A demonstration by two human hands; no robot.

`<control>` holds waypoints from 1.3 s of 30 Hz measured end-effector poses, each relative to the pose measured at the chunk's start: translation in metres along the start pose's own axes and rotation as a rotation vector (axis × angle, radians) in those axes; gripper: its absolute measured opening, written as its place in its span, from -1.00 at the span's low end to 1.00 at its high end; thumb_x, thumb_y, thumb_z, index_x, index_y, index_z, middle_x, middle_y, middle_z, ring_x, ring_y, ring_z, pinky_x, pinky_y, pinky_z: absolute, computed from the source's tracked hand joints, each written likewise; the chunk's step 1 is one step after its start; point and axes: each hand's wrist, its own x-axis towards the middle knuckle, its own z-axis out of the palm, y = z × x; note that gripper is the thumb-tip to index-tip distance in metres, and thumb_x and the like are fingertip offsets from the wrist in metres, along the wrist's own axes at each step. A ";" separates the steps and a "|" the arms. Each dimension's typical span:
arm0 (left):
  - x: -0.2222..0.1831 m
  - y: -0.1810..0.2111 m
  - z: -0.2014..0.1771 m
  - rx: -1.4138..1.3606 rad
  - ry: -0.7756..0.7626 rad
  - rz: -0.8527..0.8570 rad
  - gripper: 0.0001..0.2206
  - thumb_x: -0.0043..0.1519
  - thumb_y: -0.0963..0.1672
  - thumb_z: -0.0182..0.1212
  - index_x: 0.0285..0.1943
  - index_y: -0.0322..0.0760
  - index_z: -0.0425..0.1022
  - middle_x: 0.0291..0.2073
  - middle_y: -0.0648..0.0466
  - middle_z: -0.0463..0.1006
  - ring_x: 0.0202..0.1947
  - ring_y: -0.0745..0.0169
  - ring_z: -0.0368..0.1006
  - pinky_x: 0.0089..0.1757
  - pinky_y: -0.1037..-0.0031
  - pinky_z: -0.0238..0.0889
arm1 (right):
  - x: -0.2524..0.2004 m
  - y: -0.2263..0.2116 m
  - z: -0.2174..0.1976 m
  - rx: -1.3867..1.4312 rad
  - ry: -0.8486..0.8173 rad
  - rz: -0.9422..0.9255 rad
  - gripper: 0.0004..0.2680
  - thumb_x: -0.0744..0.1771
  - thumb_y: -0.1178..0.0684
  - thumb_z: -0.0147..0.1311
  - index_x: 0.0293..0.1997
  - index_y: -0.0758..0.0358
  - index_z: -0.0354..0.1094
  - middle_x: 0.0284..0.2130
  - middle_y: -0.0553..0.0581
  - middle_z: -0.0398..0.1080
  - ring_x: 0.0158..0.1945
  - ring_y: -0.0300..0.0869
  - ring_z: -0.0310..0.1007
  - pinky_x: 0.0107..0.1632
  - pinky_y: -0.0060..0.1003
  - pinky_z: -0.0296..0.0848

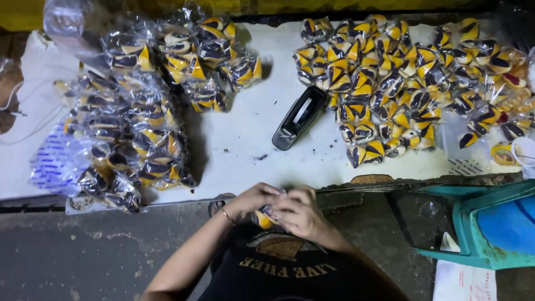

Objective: Sealing small plastic bags containing pastries using a manual tape dispenser at a packaging station.

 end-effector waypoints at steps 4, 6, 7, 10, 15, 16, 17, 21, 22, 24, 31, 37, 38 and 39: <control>-0.023 0.027 0.005 0.332 0.165 -0.040 -0.70 0.26 -0.05 0.09 -0.31 -0.33 0.67 -0.48 -0.17 0.63 -0.37 -0.10 0.54 -0.20 0.25 0.36 | -0.013 -0.005 -0.005 -0.065 -0.070 0.355 -0.95 0.27 -0.07 0.33 -0.36 -0.08 0.60 -0.47 -0.13 0.46 -0.21 -0.16 0.39 0.02 -0.12 0.26; -0.040 0.054 0.013 0.412 0.127 -0.099 -0.53 0.32 0.04 -0.02 -0.39 -0.40 0.63 -0.52 -0.24 0.61 -0.38 -0.26 0.52 -0.22 0.18 0.33 | -0.007 -0.012 -0.004 0.146 -0.094 0.627 -0.94 0.24 -0.04 0.39 -0.36 0.00 0.64 -0.55 -0.05 0.50 -0.25 -0.10 0.43 -0.06 -0.20 0.34; -0.041 0.056 0.014 0.417 0.135 -0.040 -0.68 0.15 -0.01 0.24 -0.24 -0.42 0.62 -0.43 -0.28 0.63 -0.30 -0.32 0.55 -0.20 0.17 0.36 | 0.000 -0.022 -0.004 0.517 0.001 0.964 -0.94 0.24 0.08 0.36 -0.36 0.19 0.61 -0.50 0.00 0.52 -0.30 -0.17 0.41 -0.15 -0.27 0.33; -0.038 0.020 0.014 0.365 0.178 0.004 -0.62 -0.05 -0.06 0.56 -0.17 -0.38 0.61 -0.38 -0.23 0.64 -0.28 -0.22 0.58 -0.22 0.25 0.38 | 0.013 -0.034 -0.013 0.898 0.062 1.268 -0.95 0.23 0.21 0.33 -0.37 0.37 0.58 -0.46 0.07 0.55 -0.34 -0.23 0.41 -0.23 -0.32 0.35; -0.039 0.005 0.012 0.148 0.205 0.037 -0.81 0.11 -0.12 0.48 -0.25 -0.36 0.65 -0.48 -0.09 0.65 -0.44 0.16 0.52 -0.27 0.43 0.36 | -0.002 -0.010 -0.019 0.909 -0.079 1.217 -0.91 0.29 0.20 0.28 -0.19 0.35 0.60 -0.28 0.18 0.57 -0.16 -0.08 0.47 -0.02 -0.15 0.40; -0.042 0.007 0.009 0.147 0.181 0.045 -0.85 0.17 -0.13 0.42 -0.22 -0.37 0.66 -0.44 -0.09 0.67 -0.42 0.16 0.53 -0.26 0.41 0.35 | 0.008 -0.012 -0.023 0.903 -0.110 1.195 -0.87 0.28 0.21 0.29 -0.14 0.34 0.57 -0.24 0.21 0.57 -0.14 -0.04 0.50 -0.01 -0.11 0.43; -0.044 0.009 0.006 0.147 0.158 0.052 -0.87 0.22 -0.15 0.36 -0.19 -0.37 0.67 -0.41 -0.10 0.69 -0.41 0.15 0.53 -0.25 0.39 0.34 | 0.019 -0.013 -0.027 0.897 -0.141 1.172 -0.83 0.27 0.21 0.29 -0.09 0.33 0.54 -0.21 0.24 0.58 -0.12 -0.01 0.53 0.01 -0.06 0.46; -0.045 0.025 -0.013 0.196 0.112 0.060 -0.85 0.25 -0.11 0.32 -0.13 -0.30 0.68 -0.47 -0.09 0.66 -0.39 0.13 0.55 -0.20 0.37 0.34 | -0.003 0.012 -0.015 1.022 0.144 1.189 -0.77 0.30 0.29 0.16 0.06 0.36 0.38 -0.19 0.20 0.54 -0.12 -0.10 0.55 -0.01 -0.20 0.53; -0.051 0.037 -0.015 0.230 0.063 0.233 -0.87 0.22 -0.16 0.31 -0.13 -0.31 0.67 -0.09 -0.18 0.53 -0.07 -0.20 0.41 0.00 0.08 0.21 | 0.000 0.010 -0.007 1.093 0.242 1.160 -0.77 0.31 0.30 0.15 0.05 0.31 0.29 -0.24 0.20 0.52 -0.13 -0.09 0.56 -0.01 -0.21 0.51; -0.055 0.043 -0.020 0.260 0.004 0.401 -0.89 0.20 -0.21 0.29 -0.14 -0.33 0.66 0.29 -0.28 0.39 0.25 -0.54 0.28 0.20 -0.20 0.09 | 0.004 0.001 0.015 1.160 0.351 1.134 -0.75 0.31 0.32 0.14 0.05 0.26 0.19 -0.29 0.20 0.51 -0.14 -0.07 0.56 0.00 -0.21 0.50; -0.042 0.006 -0.055 0.247 0.013 0.342 -0.80 0.17 -0.23 0.35 -0.03 -0.22 0.69 -0.39 -0.06 0.48 -0.26 0.06 0.44 -0.15 0.21 0.33 | 0.020 -0.016 0.028 0.786 0.000 1.102 -0.78 0.33 0.16 0.22 -0.02 0.20 0.20 -0.20 0.10 0.47 -0.02 -0.14 0.46 0.12 -0.15 0.41; -0.035 0.029 -0.089 0.035 -0.080 0.082 -0.68 0.03 -0.20 0.50 -0.04 -0.40 0.59 -0.44 -0.13 0.61 -0.35 0.10 0.51 -0.20 0.34 0.33 | 0.055 -0.056 0.038 0.374 0.036 1.012 -0.82 0.29 0.09 0.31 -0.17 0.17 0.32 -0.32 0.10 0.56 -0.12 -0.14 0.61 0.02 -0.20 0.52; -0.033 0.034 -0.098 0.106 -0.069 0.037 -0.51 -0.04 -0.13 0.59 0.03 -0.41 0.50 -0.47 -0.15 0.60 -0.38 0.06 0.54 -0.22 0.34 0.33 | 0.061 -0.064 0.041 0.217 0.024 1.006 -0.87 0.28 0.03 0.31 -0.19 0.09 0.44 -0.33 0.05 0.63 -0.13 -0.13 0.65 -0.03 -0.21 0.54; -0.032 0.040 -0.097 0.111 -0.086 0.033 -0.51 -0.04 -0.13 0.59 0.03 -0.41 0.50 -0.47 -0.15 0.60 -0.38 0.06 0.54 -0.22 0.34 0.33 | 0.059 -0.062 0.043 0.210 0.037 1.018 -0.87 0.28 0.03 0.31 -0.19 0.09 0.44 -0.33 0.05 0.63 -0.13 -0.13 0.65 -0.03 -0.21 0.54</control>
